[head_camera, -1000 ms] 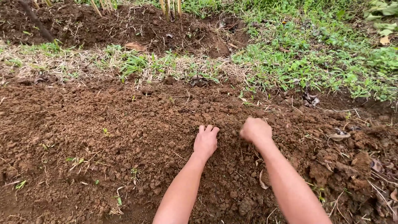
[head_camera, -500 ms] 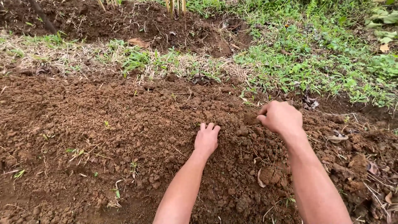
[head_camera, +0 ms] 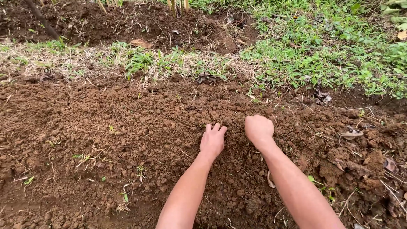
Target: Loosening compacted soil and removing weeds from a garden bed by hand and with a small tool.
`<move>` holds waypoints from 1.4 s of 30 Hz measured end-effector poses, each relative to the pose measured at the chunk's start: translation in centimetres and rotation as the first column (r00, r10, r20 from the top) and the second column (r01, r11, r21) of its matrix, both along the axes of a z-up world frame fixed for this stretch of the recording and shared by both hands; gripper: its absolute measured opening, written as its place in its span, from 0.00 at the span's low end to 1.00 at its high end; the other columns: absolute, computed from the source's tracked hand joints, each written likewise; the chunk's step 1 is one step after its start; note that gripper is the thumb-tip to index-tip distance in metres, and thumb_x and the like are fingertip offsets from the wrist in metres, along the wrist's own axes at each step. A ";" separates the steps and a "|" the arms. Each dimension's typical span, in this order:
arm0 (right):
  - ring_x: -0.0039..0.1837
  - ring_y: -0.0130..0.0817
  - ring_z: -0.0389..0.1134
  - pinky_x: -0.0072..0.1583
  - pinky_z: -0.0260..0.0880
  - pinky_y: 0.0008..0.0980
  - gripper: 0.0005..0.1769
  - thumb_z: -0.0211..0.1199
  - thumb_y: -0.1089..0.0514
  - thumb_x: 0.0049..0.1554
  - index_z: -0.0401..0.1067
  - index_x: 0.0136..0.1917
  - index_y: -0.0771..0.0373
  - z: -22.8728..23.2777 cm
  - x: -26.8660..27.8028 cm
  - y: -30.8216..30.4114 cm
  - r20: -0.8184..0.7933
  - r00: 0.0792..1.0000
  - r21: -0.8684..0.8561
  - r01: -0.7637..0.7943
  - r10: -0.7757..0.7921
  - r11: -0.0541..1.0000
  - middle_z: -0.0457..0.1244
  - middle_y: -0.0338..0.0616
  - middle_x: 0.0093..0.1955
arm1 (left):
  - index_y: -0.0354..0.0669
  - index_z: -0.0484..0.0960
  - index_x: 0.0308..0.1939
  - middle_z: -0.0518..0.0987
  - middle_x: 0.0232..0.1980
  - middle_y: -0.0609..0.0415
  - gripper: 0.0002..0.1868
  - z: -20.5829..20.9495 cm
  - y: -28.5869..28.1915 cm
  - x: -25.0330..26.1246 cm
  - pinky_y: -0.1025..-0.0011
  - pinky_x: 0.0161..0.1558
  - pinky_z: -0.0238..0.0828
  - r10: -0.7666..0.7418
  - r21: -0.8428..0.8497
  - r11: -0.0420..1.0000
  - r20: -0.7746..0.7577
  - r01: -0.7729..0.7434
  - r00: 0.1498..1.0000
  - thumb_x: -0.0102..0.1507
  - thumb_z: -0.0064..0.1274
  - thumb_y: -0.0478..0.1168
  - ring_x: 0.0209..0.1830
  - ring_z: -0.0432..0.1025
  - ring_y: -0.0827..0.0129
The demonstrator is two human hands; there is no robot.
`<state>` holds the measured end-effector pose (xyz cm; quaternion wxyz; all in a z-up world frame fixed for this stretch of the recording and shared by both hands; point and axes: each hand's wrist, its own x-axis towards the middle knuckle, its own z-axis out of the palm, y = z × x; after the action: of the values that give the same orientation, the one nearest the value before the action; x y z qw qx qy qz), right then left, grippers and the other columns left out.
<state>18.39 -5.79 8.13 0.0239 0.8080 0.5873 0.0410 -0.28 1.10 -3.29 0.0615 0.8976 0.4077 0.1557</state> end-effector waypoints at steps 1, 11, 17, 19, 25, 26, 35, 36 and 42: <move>0.54 0.62 0.84 0.56 0.84 0.67 0.14 0.64 0.62 0.64 0.91 0.50 0.62 -0.5 1.0 -0.3 0.003 1.000 -0.004 0.002 -0.002 1.000 0.80 0.58 0.46 | 0.52 0.79 0.65 0.74 0.65 0.49 0.19 -0.4 -0.2 0.1 0.55 0.55 0.88 -0.002 -0.004 1.000 0.003 0.002 1.000 0.71 0.59 0.33 0.69 0.69 0.44; 0.71 0.68 0.80 0.74 0.78 0.67 0.17 0.73 0.57 0.68 0.91 0.65 0.64 15.5 2.0 -7.9 -0.249 0.962 -0.046 0.109 -0.117 0.993 0.79 0.68 0.65 | 0.52 0.79 0.61 0.74 0.64 0.50 0.20 -0.7 0.2 0.6 0.55 0.56 0.88 0.013 -0.012 1.000 0.016 -0.013 1.000 0.66 0.63 0.32 0.69 0.69 0.44; 0.70 0.67 0.81 0.73 0.80 0.64 0.17 0.73 0.55 0.63 0.93 0.63 0.50 15.5 2.3 -6.1 -0.151 0.987 -0.054 0.047 -0.055 0.997 0.80 0.62 0.64 | 0.53 0.79 0.61 0.74 0.63 0.51 0.22 -0.5 0.1 0.3 0.56 0.56 0.88 0.010 0.036 0.999 0.004 -0.010 1.000 0.64 0.64 0.33 0.68 0.69 0.45; 0.68 0.65 0.82 0.71 0.82 0.61 0.15 0.74 0.54 0.62 0.93 0.61 0.48 6.8 4.3 -2.4 -0.092 0.996 -0.091 0.013 -0.021 0.996 0.80 0.61 0.62 | 0.54 0.79 0.61 0.74 0.63 0.51 0.22 -0.8 0.1 0.3 0.56 0.55 0.88 0.001 0.036 0.999 -0.001 -0.001 1.000 0.64 0.65 0.34 0.68 0.70 0.45; 0.57 0.66 0.84 0.59 0.86 0.65 0.17 0.79 0.59 0.54 0.90 0.58 0.62 -7.3 8.5 4.5 -0.087 0.988 -0.094 -0.132 0.124 0.987 0.79 0.62 0.51 | 0.53 0.79 0.64 0.74 0.62 0.51 0.25 -1.8 0.2 0.5 0.54 0.56 0.89 -0.002 0.018 1.000 -0.006 0.002 1.000 0.64 0.66 0.34 0.68 0.70 0.45; 0.58 0.67 0.83 0.60 0.85 0.67 0.16 0.76 0.59 0.56 0.89 0.58 0.63 -8.0 8.9 3.9 -0.122 0.988 -0.080 -0.109 0.099 0.991 0.79 0.63 0.53 | 0.53 0.79 0.63 0.74 0.62 0.51 0.24 -1.7 -0.2 0.4 0.54 0.56 0.89 0.003 0.016 1.000 -0.002 -0.003 1.000 0.64 0.65 0.32 0.68 0.70 0.45; 0.69 0.63 0.82 0.72 0.81 0.65 0.17 0.72 0.55 0.68 0.90 0.68 0.58 15.4 1.1 -8.4 -0.227 0.973 -0.110 0.019 -0.044 0.994 0.80 0.60 0.64 | 0.52 0.78 0.63 0.72 0.63 0.51 0.21 0.1 -0.1 0.5 0.57 0.56 0.87 0.012 -0.036 0.999 -0.026 -0.012 1.000 0.68 0.62 0.31 0.70 0.68 0.47; 0.72 0.65 0.80 0.75 0.79 0.67 0.18 0.71 0.56 0.69 0.89 0.70 0.59 18.9 -0.5 -9.7 -0.263 0.963 -0.111 0.029 -0.057 0.993 0.80 0.62 0.67 | 0.52 0.78 0.63 0.72 0.63 0.51 0.21 0.3 0.0 0.4 0.57 0.56 0.86 0.009 -0.029 1.000 -0.037 -0.010 0.999 0.68 0.61 0.31 0.70 0.68 0.47; 0.62 0.54 0.85 0.64 0.87 0.60 0.14 0.74 0.50 0.65 0.92 0.59 0.55 7.7 1.3 -8.2 0.014 0.991 -0.250 -0.128 0.136 0.960 0.81 0.54 0.56 | 0.53 0.78 0.62 0.72 0.62 0.52 0.23 -0.9 0.3 0.5 0.57 0.57 0.87 -0.004 0.032 0.999 -0.031 0.005 1.000 0.65 0.66 0.34 0.69 0.69 0.46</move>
<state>19.70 -14.01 15.87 0.1312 0.7568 0.6401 -0.0188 0.22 1.43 -4.21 0.0412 0.9017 0.4042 0.1481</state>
